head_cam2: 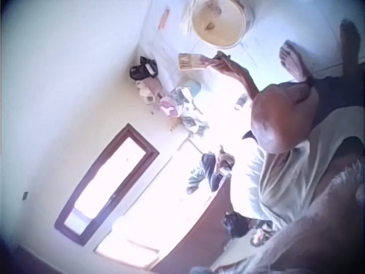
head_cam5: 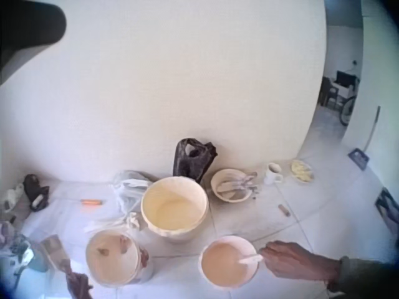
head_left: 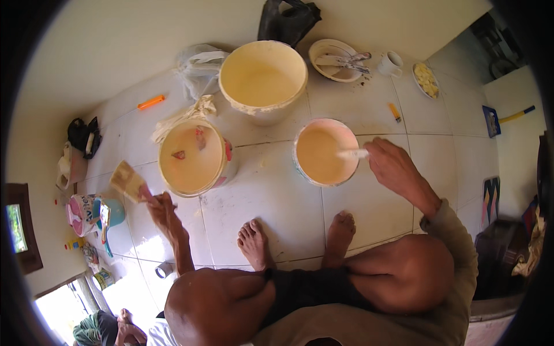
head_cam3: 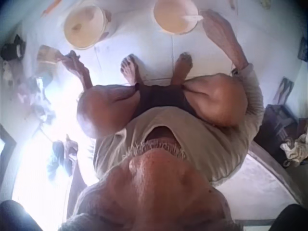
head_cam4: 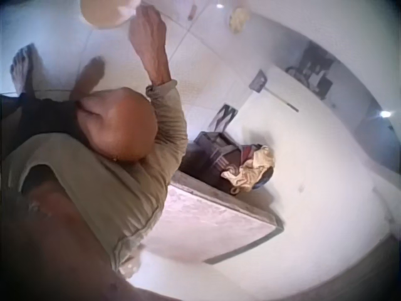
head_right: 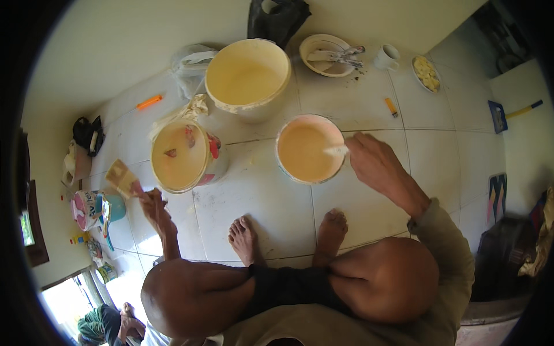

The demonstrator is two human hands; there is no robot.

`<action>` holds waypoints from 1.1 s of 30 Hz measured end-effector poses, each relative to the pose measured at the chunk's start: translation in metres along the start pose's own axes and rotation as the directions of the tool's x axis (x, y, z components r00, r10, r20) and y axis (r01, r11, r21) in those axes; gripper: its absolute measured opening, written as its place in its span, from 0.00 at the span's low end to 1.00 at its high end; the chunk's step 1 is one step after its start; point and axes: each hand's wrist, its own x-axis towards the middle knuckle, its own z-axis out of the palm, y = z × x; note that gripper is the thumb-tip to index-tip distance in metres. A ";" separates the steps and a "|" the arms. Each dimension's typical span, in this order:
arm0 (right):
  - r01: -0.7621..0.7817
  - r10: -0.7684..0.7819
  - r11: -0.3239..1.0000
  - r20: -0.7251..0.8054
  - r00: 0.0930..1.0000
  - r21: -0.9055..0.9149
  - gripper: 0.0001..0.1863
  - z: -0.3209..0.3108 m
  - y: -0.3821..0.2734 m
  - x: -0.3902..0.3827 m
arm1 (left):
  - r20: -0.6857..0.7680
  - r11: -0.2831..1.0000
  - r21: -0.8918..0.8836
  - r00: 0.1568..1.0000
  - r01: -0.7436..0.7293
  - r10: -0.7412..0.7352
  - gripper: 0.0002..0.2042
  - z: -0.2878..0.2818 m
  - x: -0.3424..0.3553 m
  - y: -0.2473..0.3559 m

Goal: The person pours paint from one container to another, adds a liquid from a separate container, and stirs the mixture using a large brush and a stick to combine the colors and prepare the paint.

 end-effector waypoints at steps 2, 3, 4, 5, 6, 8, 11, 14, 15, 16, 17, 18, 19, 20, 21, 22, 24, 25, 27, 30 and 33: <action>0.000 0.004 0.993 -0.028 1.000 0.117 0.05 -0.003 -0.006 0.001 | -0.333 0.957 -0.272 0.943 -0.096 0.000 0.12 -0.004 0.030 -0.073; -0.015 0.028 0.974 -0.054 0.998 0.225 0.06 -0.005 -0.007 0.004 | -0.457 0.917 -0.369 0.889 -0.152 -0.036 0.12 -0.005 0.052 -0.108; 0.003 0.012 0.972 -0.065 0.998 0.235 0.06 -0.005 -0.005 0.007 | -0.554 0.872 -0.441 0.829 -0.215 -0.075 0.12 -0.007 0.072 -0.142; -0.054 0.074 0.972 -0.081 0.994 0.228 0.06 -0.005 -0.001 0.012 | -0.611 0.825 -0.497 0.784 -0.268 -0.113 0.13 -0.007 0.086 -0.168; -0.111 0.136 0.969 -0.098 0.986 0.222 0.07 -0.004 0.002 0.016 | -0.644 0.791 -0.530 0.752 -0.307 -0.139 0.14 -0.009 0.094 -0.193; -0.142 0.161 0.967 -0.073 0.984 0.211 0.09 0.003 0.011 0.012 | -0.673 0.738 -0.572 0.720 -0.358 -0.172 0.15 -0.004 0.111 -0.223; -0.372 0.368 0.918 0.055 0.928 0.135 0.12 -0.009 0.010 -0.002 | -0.623 0.668 -0.664 0.742 -0.334 -0.248 0.13 0.022 0.130 -0.215; -0.309 0.294 0.950 -0.218 0.931 -0.039 0.16 -0.018 -0.017 0.008 | -0.691 0.760 -0.574 0.678 -0.305 -0.250 0.14 0.005 0.118 -0.198; -0.185 0.028 0.949 -0.517 0.856 -0.254 0.18 -0.018 -0.026 0.008 | -0.700 0.771 -0.551 0.680 -0.318 -0.220 0.13 0.004 0.118 -0.200; -0.177 0.024 0.953 -0.519 0.854 -0.248 0.18 -0.008 -0.033 0.008 | -0.708 0.783 -0.527 0.680 -0.331 -0.190 0.12 0.002 0.116 -0.202; -0.110 0.160 0.981 -0.348 0.924 0.161 0.18 0.008 -0.040 0.004 | -0.708 0.781 -0.526 0.682 -0.335 -0.184 0.12 0.003 0.120 -0.200; -0.082 0.149 0.851 -0.089 0.985 0.519 0.19 0.012 -0.059 0.007 | -0.707 0.735 -0.561 0.683 -0.382 -0.185 0.13 0.007 0.128 -0.198; -0.222 0.130 0.589 0.180 0.975 0.777 0.19 0.021 -0.078 0.011 | -0.706 0.689 -0.592 0.682 -0.419 -0.192 0.15 0.011 0.132 -0.199; -0.328 -0.100 0.431 0.405 0.909 0.841 0.21 0.030 -0.097 0.026 | -0.709 0.699 -0.585 0.678 -0.412 -0.194 0.15 0.007 0.129 -0.204; -0.397 -0.272 0.400 0.520 0.810 0.826 0.22 0.037 -0.115 0.046 | -0.697 0.697 -0.600 0.685 -0.393 -0.213 0.15 -0.002 0.123 -0.212; -0.397 -0.268 0.403 0.522 0.810 0.824 0.22 0.053 -0.130 0.054 | -0.672 0.678 -0.629 0.704 -0.381 -0.228 0.15 -0.004 0.124 -0.216; -0.413 -0.158 0.210 0.447 0.880 0.886 0.23 0.120 -0.145 0.071 | -0.665 0.689 -0.613 0.723 -0.386 -0.187 0.15 -0.007 0.142 -0.213; -0.401 -0.108 0.106 0.411 0.905 0.910 0.23 0.148 -0.154 0.084 | -0.668 0.712 -0.588 0.727 -0.384 -0.159 0.15 -0.011 0.148 -0.210; -0.392 0.080 -0.262 0.424 0.902 0.882 0.25 0.184 -0.187 0.111 | -0.639 0.739 -0.582 0.753 -0.339 -0.158 0.16 -0.026 0.145 -0.206; -0.421 0.216 -0.275 0.482 0.849 0.864 0.24 0.164 -0.221 0.138 | -0.596 0.773 -0.573 0.786 -0.273 -0.164 0.15 -0.036 0.148 -0.210; -0.358 0.245 -0.171 0.392 0.887 0.918 0.20 0.174 -0.219 0.147 | -0.614 0.763 -0.580 0.769 -0.287 -0.178 0.12 -0.035 0.155 -0.210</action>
